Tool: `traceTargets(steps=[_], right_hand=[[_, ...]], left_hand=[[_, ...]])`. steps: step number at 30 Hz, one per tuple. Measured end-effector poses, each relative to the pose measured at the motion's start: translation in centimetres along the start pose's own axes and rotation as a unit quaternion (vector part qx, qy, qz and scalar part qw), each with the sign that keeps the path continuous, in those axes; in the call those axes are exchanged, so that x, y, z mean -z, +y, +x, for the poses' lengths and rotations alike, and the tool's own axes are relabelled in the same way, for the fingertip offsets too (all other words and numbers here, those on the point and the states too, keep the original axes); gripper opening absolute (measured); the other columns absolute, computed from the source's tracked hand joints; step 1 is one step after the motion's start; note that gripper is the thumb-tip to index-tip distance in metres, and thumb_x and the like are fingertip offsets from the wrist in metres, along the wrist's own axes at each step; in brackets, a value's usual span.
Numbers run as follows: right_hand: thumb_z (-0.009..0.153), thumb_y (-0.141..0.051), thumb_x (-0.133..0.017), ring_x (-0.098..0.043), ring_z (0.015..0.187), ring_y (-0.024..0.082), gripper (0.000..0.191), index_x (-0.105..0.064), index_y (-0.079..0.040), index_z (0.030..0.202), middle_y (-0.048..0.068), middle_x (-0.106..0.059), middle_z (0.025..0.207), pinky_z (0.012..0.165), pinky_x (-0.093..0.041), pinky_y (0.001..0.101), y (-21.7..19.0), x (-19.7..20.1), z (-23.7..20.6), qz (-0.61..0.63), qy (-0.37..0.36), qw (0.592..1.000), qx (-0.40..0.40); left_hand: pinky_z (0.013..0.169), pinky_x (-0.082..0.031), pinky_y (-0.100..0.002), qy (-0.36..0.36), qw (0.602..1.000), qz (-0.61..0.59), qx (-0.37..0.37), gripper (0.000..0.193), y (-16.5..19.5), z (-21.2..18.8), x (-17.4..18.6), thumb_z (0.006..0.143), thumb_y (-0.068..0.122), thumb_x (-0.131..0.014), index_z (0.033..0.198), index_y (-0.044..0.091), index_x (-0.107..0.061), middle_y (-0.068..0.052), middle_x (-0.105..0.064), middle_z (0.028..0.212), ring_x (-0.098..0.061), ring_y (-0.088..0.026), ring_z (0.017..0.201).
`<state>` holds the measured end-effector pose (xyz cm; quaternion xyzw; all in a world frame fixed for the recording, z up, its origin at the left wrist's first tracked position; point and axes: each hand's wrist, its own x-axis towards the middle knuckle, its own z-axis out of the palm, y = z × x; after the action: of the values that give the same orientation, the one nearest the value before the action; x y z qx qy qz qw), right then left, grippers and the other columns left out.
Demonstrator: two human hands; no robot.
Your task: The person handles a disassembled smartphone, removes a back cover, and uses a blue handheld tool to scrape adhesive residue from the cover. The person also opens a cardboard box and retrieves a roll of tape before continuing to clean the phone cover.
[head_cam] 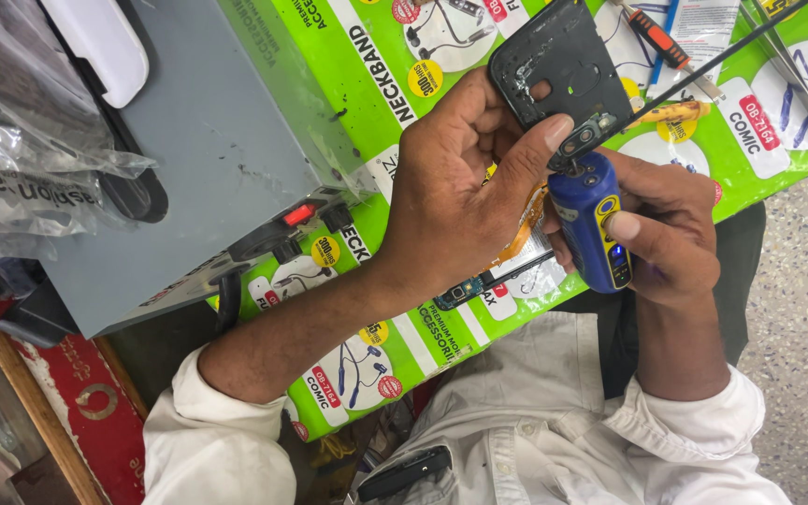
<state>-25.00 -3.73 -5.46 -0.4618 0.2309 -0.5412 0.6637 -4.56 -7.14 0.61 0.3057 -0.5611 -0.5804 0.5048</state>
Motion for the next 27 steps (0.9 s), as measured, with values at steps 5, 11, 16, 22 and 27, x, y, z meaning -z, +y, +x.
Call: traceTargets(steps=[5, 11, 16, 22, 27], right_hand=[[0.095, -0.025, -0.060, -0.067, 0.061, 0.025, 0.058, -0.057, 0.023, 0.127, 0.027, -0.068, 0.091, 0.059, -0.056, 0.0312, -0.28, -0.06, 0.23, -0.019, 0.001, 1.000, 0.016], [0.094, -0.025, -0.060, -0.067, 0.060, 0.025, 0.059, -0.056, 0.023, 0.129, 0.028, -0.068, 0.091, 0.057, -0.056, 0.0312, -0.22, -0.13, 0.32, -0.016, 0.008, 1.000, 0.020], [0.094, -0.024, -0.059, -0.068, 0.058, 0.025, 0.058, -0.057, 0.023, 0.128, 0.028, -0.068, 0.090, 0.055, -0.056, 0.0308, -0.16, -0.03, 0.41, -0.012, 0.008, 1.000, 0.020], [0.093, -0.023, -0.059, -0.067, 0.058, 0.025, 0.059, -0.056, 0.023, 0.130, 0.028, -0.068, 0.090, 0.056, -0.056, 0.0309, -0.12, -0.13, 0.54, -0.009, 0.008, 1.000, 0.023], [0.094, -0.023, -0.059, -0.068, 0.059, 0.025, 0.060, -0.056, 0.023, 0.132, 0.028, -0.068, 0.090, 0.057, -0.056, 0.0311, -0.30, -0.24, 0.53, -0.022, 0.005, 0.999, 0.024]], left_hand=[[0.085, -0.058, -0.021, -0.005, 1.000, -0.004, -0.001, 0.019, 0.10, 0.06, 0.04, 0.116, 0.007, -0.064, 0.127, -0.007, -0.056, -0.010, -0.072, 0.106, -0.068, -0.005, 0.094], [0.085, -0.058, -0.022, -0.007, 1.000, -0.011, 0.008, 0.019, 0.11, 0.18, 0.13, 0.116, 0.007, -0.064, 0.126, -0.006, -0.056, -0.010, -0.072, 0.106, -0.068, -0.005, 0.094], [0.085, -0.058, -0.022, -0.012, 1.000, -0.003, 0.006, 0.018, 0.21, 0.18, 0.28, 0.116, 0.007, -0.064, 0.126, -0.006, -0.056, -0.010, -0.072, 0.106, -0.068, -0.005, 0.094], [0.082, -0.058, -0.021, -0.001, 1.000, 0.010, -0.007, 0.016, 0.44, 0.11, 0.17, 0.116, 0.007, -0.064, 0.122, -0.005, -0.056, -0.009, -0.071, 0.104, -0.068, -0.005, 0.092], [0.080, -0.057, -0.020, 0.008, 1.000, 0.016, -0.004, 0.017, 0.69, 0.06, 0.06, 0.115, 0.007, -0.064, 0.122, -0.005, -0.056, -0.008, -0.070, 0.103, -0.067, -0.004, 0.090]])
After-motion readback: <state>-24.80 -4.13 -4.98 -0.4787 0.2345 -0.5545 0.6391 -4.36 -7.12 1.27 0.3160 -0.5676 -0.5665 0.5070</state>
